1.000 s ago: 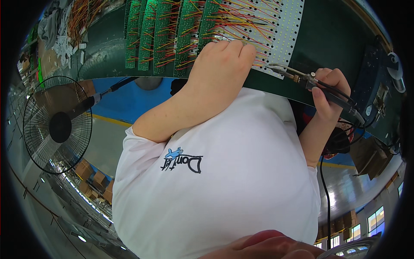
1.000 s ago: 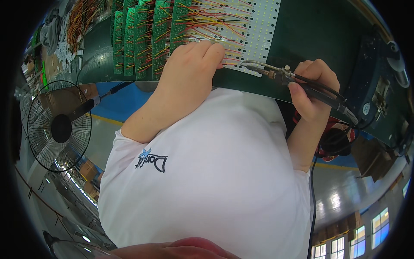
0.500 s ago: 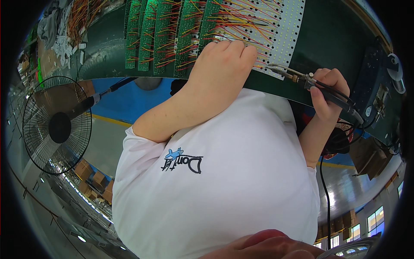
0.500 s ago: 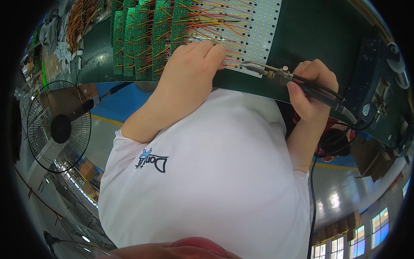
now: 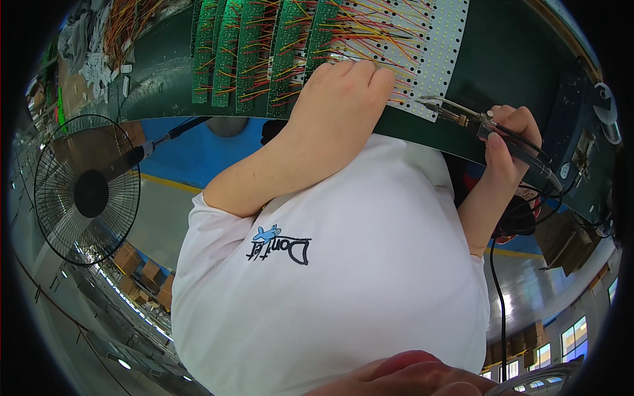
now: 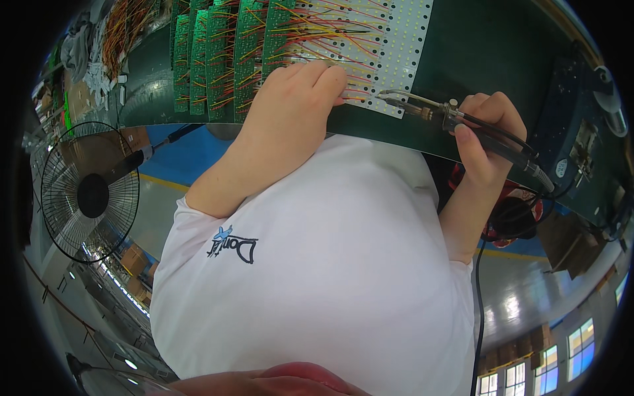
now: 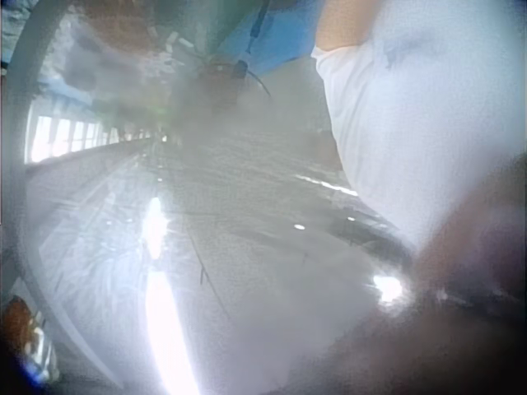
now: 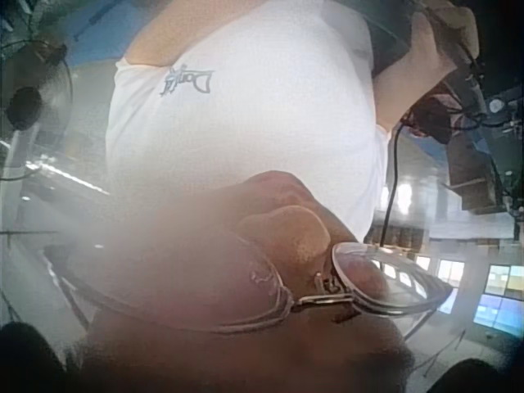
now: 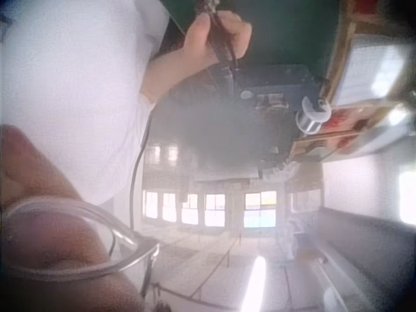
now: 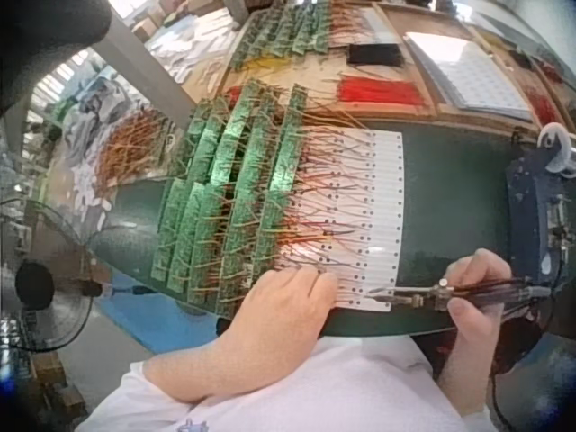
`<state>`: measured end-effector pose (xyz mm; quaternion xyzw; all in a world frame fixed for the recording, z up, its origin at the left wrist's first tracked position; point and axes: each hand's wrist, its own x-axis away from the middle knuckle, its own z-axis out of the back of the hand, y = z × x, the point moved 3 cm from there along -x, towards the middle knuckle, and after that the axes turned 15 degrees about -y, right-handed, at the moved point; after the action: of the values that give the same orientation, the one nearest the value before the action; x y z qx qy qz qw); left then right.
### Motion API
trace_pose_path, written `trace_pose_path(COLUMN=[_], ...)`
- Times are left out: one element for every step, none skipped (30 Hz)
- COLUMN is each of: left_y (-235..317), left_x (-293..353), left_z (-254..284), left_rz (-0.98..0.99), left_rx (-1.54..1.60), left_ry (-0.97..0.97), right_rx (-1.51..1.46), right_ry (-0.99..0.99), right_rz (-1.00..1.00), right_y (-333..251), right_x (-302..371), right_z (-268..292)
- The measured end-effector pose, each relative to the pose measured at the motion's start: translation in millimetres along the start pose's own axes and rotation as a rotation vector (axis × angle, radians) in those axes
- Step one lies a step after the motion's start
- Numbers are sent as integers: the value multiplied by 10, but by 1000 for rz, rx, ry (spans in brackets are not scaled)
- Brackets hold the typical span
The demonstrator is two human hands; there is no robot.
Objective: The person solders wires from circuit boards onto an LED panel using a soldering iron, places the assembled unit onto a shelf, and places a new LED panel on the workstation.
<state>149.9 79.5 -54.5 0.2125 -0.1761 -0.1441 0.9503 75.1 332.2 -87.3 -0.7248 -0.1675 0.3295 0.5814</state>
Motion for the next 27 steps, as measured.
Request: trace_pose_path(left_y=[-2,-9,-13,-10,-13,-17,-18,-26,-26,-25,-29,-31,-35,-43,-44,-47,-56,-50,-46,-32,-22,-22,-16,-7,-3,-6,-10], left_x=[2,4,6,11,13,14,15,13,14,17,18,27,40,48,69,94,116,148,172,203,224,234,241,231,217,203,185], left_z=[6,4,13,24,21,24,34,33,41,51,53,61,73,76,94,112,110,112,103,81,40,-1,-36,-71,-108,-139,-161], left_rz=[-13,-2,-16,-40,-29,-26,-39,-23,-38,-59,-54,-57,-66,-60,-85,-117,-110,-157,-195,-206,-175,-146,-143,-126,-106,-110,-122], left_rx=[3,1,14,26,29,36,41,41,71,100,100,127,152,150,164,176,177,184,191,191,197,205,198,167,142,141,132], left_ry=[14,2,17,47,33,27,44,23,35,56,47,61,85,76,130,186,182,205,219,226,186,149,149,196,226,241,285], right_rx=[-1,-2,1,4,4,6,8,7,0,-7,-6,-1,1,3,-2,-7,-8,-9,-10,-10,-4,-2,0,19,36,39,51], right_ry=[-1,-1,-2,-2,-4,-7,-11,-11,-11,-11,-10,-12,4,-14,-16,-17,-18,-15,-12,-12,-29,-25,-48,-56,-46,-64,-85], right_rz=[-1,-1,4,9,7,13,22,23,22,22,22,17,8,16,16,15,15,11,7,7,16,13,31,29,16,23,15], right_y=[1,2,3,3,3,3,5,6,6,6,5,4,4,2,3,3,4,5,7,11,12,18,17,19,22,20,21], right_x=[-3,-4,-8,-9,-7,-8,-11,-12,-11,-12,-13,-12,-10,-13,-14,-12,-10,-7,-2,-1,-1,1,1,5,12,15,19], right_z=[-1,-1,0,1,-1,-4,-6,-6,-7,-6,-4,-4,1,-5,-4,-6,-6,-5,-3,1,2,8,7,11,18,20,18])
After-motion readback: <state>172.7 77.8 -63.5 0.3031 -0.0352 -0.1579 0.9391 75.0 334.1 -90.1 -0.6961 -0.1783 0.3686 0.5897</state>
